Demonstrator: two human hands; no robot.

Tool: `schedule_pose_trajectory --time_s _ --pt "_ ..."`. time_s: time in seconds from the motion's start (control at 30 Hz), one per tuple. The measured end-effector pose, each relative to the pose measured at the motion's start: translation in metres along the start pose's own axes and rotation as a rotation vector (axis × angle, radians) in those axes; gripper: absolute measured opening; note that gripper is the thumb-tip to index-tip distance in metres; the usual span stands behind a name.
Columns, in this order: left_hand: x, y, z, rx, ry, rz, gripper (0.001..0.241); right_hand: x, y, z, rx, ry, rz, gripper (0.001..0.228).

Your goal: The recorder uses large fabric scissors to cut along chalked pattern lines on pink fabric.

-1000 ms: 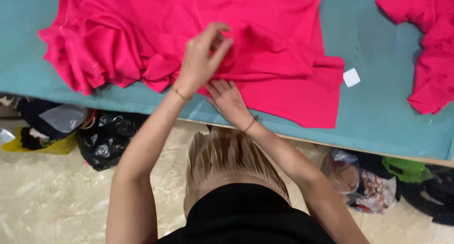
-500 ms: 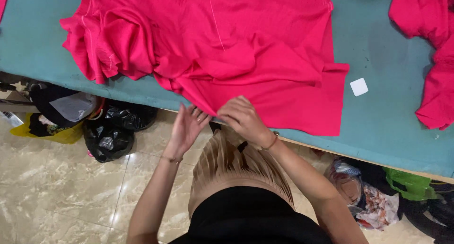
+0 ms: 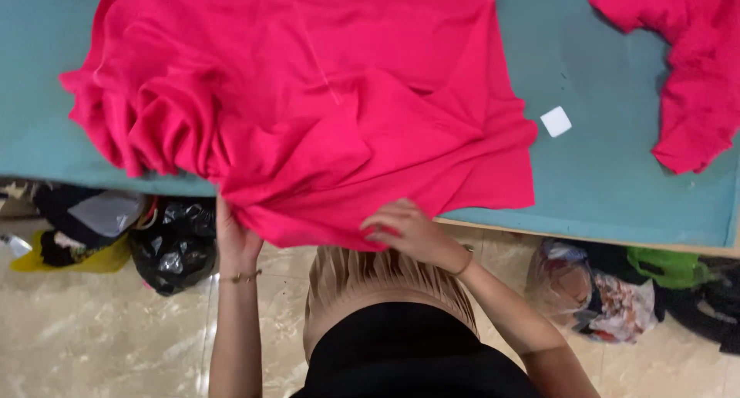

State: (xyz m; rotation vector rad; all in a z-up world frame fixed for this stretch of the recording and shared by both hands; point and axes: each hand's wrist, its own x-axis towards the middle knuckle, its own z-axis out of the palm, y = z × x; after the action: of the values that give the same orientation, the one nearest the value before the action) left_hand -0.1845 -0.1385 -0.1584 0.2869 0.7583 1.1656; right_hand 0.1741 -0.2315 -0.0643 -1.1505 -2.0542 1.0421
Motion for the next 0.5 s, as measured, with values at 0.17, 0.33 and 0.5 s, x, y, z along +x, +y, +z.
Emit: schedule_pose_trajectory --time_s 0.17,0.33,0.5 --pt "-0.04 -0.007 0.042 0.163 0.043 0.075 0.06 -0.093 0.058 -0.039 -0.451 0.812 0.543 0.033" --pt "-0.057 -0.066 -0.002 0.3 0.083 0.173 0.055 -0.147 0.073 -0.051 -0.734 0.931 0.741 0.042" --pt "-0.072 -0.095 -0.029 0.535 0.2 -0.067 0.043 -0.173 0.096 -0.041 -0.525 0.932 0.709 0.023"
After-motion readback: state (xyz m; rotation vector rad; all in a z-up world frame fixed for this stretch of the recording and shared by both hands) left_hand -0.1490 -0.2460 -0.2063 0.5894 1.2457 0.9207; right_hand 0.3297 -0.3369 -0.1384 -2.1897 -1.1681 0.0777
